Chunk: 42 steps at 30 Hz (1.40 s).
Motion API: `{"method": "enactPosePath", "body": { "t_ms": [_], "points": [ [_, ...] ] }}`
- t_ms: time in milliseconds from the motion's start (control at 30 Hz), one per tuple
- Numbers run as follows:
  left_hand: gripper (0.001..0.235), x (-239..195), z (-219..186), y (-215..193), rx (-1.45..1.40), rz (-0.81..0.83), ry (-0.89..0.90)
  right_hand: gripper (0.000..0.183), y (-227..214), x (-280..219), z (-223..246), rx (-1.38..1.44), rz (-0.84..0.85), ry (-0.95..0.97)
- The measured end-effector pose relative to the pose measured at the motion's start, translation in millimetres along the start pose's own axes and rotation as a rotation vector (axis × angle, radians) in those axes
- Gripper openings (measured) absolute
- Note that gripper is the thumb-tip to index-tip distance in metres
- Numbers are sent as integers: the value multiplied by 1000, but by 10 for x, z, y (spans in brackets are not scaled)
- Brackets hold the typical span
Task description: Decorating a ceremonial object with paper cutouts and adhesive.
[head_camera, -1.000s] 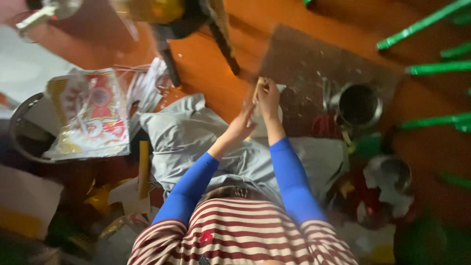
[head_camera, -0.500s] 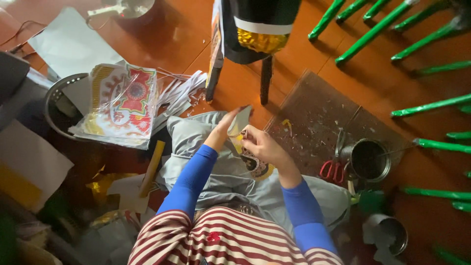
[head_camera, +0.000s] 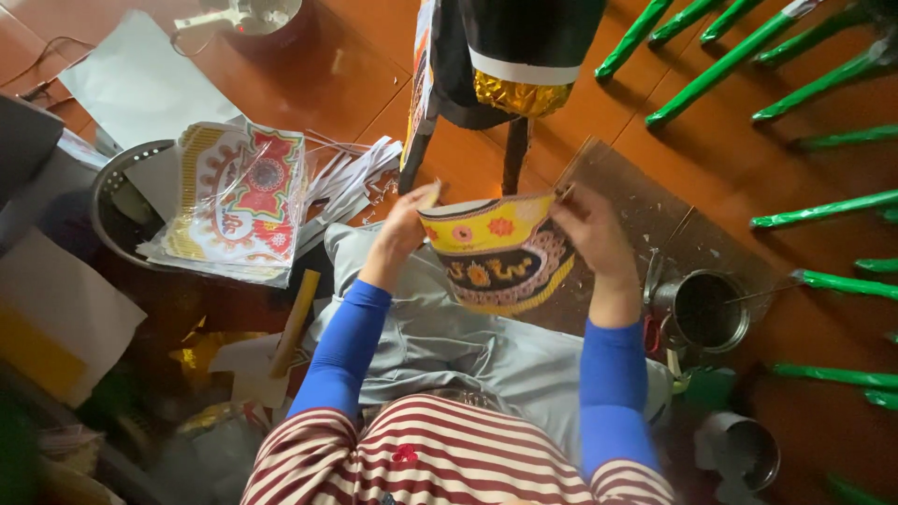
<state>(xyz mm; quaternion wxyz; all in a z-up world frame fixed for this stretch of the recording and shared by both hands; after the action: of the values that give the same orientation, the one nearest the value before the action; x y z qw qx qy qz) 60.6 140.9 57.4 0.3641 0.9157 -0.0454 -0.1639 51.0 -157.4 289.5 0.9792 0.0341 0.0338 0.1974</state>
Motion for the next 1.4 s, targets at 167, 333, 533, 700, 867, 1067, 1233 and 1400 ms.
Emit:
{"method": "enactPosePath", "body": {
  "t_ms": [167, 333, 533, 700, 867, 1067, 1233, 1400],
  "points": [
    [12, -300, -1027, 432, 103, -43, 327, 23, 27, 388, 259, -345, -305, -10],
    [11, -134, -1439, 633, 243, -164, 590, 23, -325, 1114, -427, -131, -349, -125],
    [13, 67, -1682, 785, 334, -233, 651, 22, -166, 1424, -449, -74, -364, -233],
    [15, 252, -1749, 748, 254, -241, 623, 23, -166, 1569, -473, -21, -367, -257],
    [16, 402, -1753, 681, 125, -108, 652, 22, -84, 1521, -252, -89, -333, -415],
    [17, 570, -1735, 713, 167, -131, 664, 12, -212, 1707, -407, 159, -242, -318],
    [16, 639, -1788, 853, 258, -72, 747, 19, -229, 1867, -505, 326, -292, -272],
    [12, 612, -1941, 1030, 527, 77, 973, 23, -410, 2102, -835, 429, -355, -181]
  ]
}}
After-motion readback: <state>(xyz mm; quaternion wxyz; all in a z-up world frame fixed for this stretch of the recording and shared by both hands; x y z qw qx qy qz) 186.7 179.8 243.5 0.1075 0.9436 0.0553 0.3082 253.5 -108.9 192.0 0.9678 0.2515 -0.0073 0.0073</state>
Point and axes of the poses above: each hand's wrist, its own x-axis towards the middle knuckle, its own y-axis out of the palm, z = x × y, the point moved 1 cm from there along x, towards the middle knuckle, and after that the axes turned 9 degrees about x, right-handed, at the moved point
